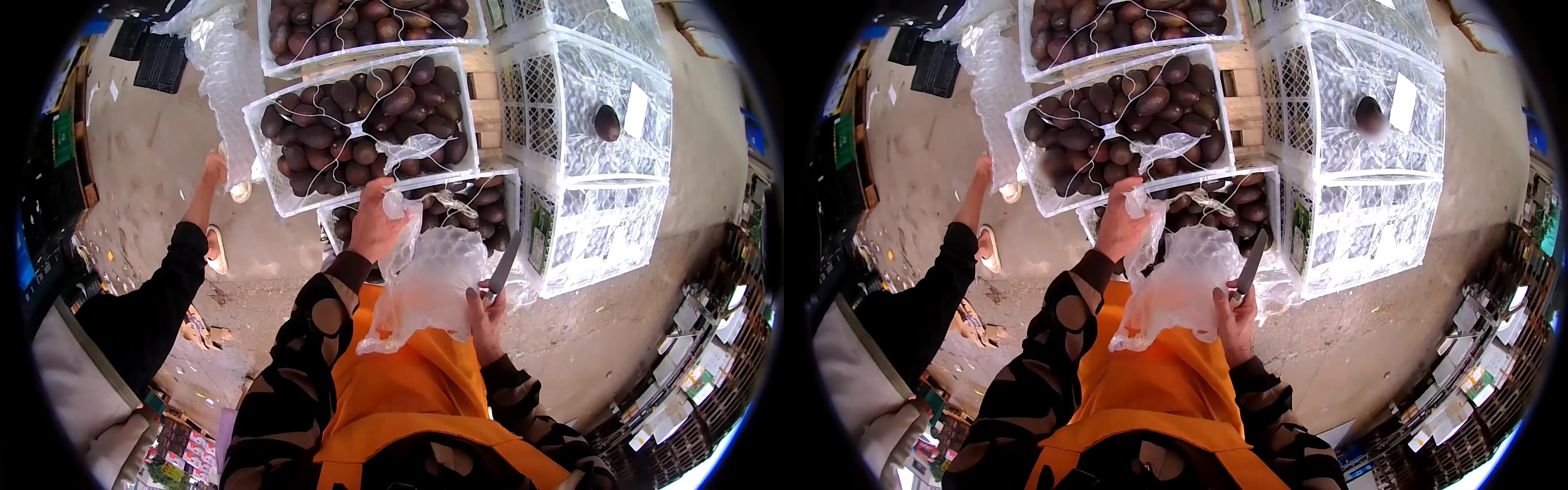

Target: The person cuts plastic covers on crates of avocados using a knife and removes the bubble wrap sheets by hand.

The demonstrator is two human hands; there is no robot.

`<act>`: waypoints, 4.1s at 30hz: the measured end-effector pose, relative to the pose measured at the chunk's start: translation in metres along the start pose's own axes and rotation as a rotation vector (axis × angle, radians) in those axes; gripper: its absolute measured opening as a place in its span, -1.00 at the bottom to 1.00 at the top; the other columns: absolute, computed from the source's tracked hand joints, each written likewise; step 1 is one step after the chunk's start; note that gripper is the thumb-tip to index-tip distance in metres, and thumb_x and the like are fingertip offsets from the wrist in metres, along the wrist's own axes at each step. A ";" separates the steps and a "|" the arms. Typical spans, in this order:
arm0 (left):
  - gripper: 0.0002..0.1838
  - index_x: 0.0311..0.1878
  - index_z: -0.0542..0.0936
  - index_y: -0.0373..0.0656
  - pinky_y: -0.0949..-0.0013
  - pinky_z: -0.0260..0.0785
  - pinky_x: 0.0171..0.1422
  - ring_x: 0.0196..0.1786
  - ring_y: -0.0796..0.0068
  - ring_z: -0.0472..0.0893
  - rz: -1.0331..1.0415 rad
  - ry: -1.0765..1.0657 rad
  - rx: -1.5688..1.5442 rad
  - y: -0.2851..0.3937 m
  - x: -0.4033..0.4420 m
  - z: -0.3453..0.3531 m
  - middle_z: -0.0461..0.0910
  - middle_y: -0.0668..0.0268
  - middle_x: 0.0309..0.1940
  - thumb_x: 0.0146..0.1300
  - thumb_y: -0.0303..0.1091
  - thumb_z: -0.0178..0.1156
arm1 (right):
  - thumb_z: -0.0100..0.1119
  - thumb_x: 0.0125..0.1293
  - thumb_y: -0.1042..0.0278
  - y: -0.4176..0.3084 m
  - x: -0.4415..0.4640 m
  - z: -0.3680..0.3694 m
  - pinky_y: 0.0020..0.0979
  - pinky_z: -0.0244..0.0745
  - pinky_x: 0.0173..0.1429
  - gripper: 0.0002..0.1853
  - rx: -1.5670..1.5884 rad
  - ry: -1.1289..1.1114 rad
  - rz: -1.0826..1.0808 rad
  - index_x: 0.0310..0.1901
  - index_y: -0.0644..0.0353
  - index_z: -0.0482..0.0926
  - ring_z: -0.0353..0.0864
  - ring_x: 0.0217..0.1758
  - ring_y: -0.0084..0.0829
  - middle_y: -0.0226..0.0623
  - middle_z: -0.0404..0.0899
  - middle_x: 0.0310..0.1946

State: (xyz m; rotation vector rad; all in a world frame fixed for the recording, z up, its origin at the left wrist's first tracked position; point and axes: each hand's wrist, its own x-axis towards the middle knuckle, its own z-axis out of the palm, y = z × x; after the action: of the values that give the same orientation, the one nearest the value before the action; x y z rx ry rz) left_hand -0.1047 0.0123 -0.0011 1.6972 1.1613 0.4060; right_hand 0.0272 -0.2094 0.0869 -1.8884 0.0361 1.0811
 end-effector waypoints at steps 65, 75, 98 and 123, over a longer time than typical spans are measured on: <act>-0.55 0.12 0.51 -0.29 0.31 0.41 0.15 0.03 0.35 0.61 -0.399 -0.328 -0.040 0.011 -0.056 -0.448 0.65 0.19 -0.05 0.13 -0.45 0.33 | 0.07 0.34 -0.15 -0.153 -0.079 0.167 -0.46 0.26 -0.65 -0.41 -0.333 -0.408 0.342 -0.58 0.30 0.50 0.37 -0.77 -0.49 -0.29 0.39 -0.79; -0.46 0.30 0.43 -0.05 0.16 0.22 0.33 0.27 0.13 0.40 -0.220 0.316 0.743 -0.190 0.243 -0.437 0.42 0.08 0.21 0.38 0.07 0.03 | 0.23 0.27 0.21 -0.038 -0.018 0.137 -0.27 0.39 -0.47 -0.72 -0.545 0.242 -0.139 -0.29 0.26 0.42 0.52 -0.59 -0.27 -0.18 0.47 -0.59; -0.42 0.48 0.24 -0.01 0.28 0.47 -0.20 -0.19 0.30 0.58 -0.629 0.172 -0.398 -0.211 0.152 -0.133 0.51 0.12 0.14 0.39 -0.37 0.00 | 0.27 0.09 0.42 -0.161 0.312 0.103 -0.07 0.52 -0.27 -0.75 -1.123 0.451 -0.889 -0.20 0.14 0.46 0.64 -0.36 -0.01 -0.08 0.61 -0.37; -0.55 0.30 0.39 -0.19 0.13 0.29 0.23 0.14 0.07 0.47 0.573 -0.205 0.270 0.249 0.194 0.230 0.49 -0.05 0.05 0.42 -0.23 0.09 | 0.11 0.40 -0.08 0.019 -0.074 -0.075 -0.50 0.29 -0.63 -0.55 0.360 0.030 0.377 -0.42 0.20 0.46 0.42 -0.72 -0.58 -0.41 0.45 -0.66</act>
State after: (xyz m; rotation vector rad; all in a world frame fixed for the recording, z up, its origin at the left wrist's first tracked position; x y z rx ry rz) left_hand 0.2794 0.0415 0.0636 2.2496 0.5836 0.4212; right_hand 0.0239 -0.3030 0.1383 -1.6032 0.5860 1.2012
